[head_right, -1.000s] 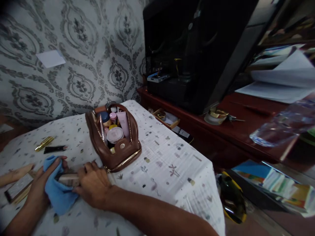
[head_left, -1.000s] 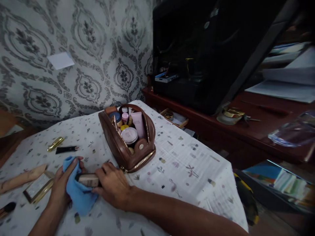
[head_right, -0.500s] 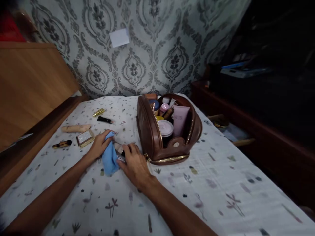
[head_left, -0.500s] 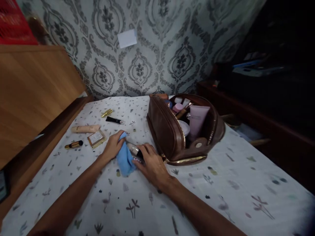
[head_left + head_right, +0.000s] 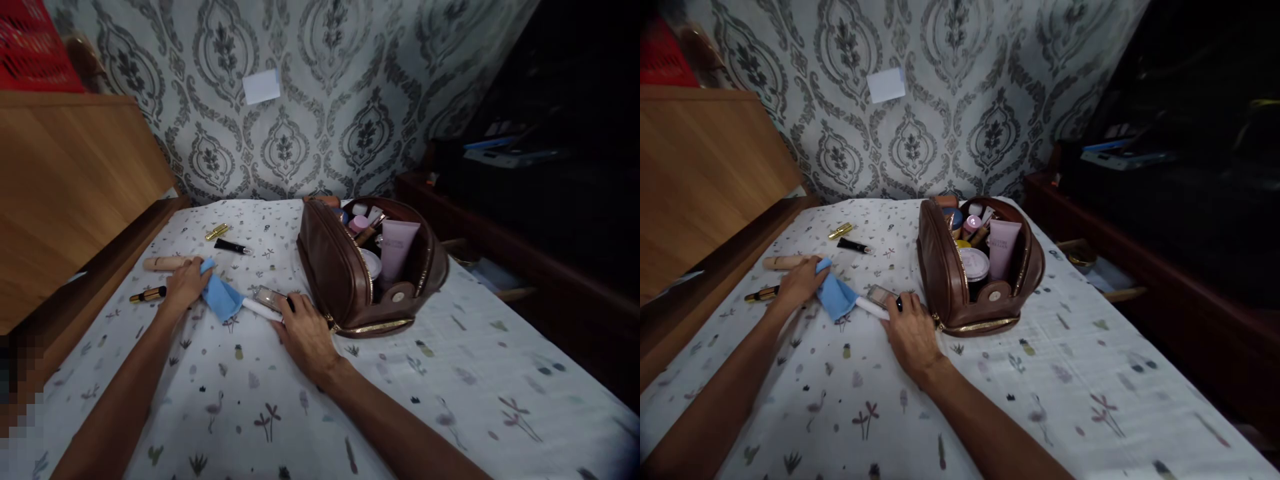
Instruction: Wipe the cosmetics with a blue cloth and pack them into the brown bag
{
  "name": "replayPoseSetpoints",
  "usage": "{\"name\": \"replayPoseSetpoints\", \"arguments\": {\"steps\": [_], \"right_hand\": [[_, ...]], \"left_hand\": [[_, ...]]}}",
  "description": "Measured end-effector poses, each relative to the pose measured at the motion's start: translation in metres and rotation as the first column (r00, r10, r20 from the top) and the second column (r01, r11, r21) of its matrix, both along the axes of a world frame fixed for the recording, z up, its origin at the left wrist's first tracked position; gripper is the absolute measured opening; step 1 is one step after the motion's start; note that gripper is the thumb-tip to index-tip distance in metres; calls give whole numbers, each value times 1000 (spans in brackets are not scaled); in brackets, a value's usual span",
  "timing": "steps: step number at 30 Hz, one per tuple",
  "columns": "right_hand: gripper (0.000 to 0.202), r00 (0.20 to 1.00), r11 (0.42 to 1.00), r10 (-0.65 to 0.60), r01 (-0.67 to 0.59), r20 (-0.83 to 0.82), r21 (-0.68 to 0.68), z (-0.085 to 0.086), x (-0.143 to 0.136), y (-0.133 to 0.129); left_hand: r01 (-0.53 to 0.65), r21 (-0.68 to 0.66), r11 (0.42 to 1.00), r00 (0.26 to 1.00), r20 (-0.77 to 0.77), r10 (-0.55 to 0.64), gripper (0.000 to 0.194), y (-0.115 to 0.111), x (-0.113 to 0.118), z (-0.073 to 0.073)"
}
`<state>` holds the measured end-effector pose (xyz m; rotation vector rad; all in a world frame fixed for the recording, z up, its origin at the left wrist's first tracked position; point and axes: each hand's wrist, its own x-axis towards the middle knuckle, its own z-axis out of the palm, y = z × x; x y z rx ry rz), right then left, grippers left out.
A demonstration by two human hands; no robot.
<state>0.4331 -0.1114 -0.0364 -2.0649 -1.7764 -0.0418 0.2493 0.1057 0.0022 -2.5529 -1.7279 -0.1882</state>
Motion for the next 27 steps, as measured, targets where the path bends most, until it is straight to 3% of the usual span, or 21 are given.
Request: {"name": "replayPoseSetpoints", "arguments": {"steps": [5,10,15,22,27], "right_hand": [[35,996,998,-54,52,71,32,-5,0,1],[38,990,992,-36,18,136,127,-11,2,0],[29,993,978,25,-48,115,201,-9,1,-3],[25,971,938,208,-164,-116,305,-8,2,-8],[30,868,921,301,-157,-394,358,-9,2,-7]], "left_hand": [[-2,-37,999,1000,-1,2,50,2,-2,-3],[20,31,999,1000,18,-21,46,-3,-1,-1],[26,113,993,999,33,-30,41,-8,-1,3],[119,192,974,986,93,-139,35,-17,4,9],[312,230,922,916,184,-356,28,-43,20,18]]}}
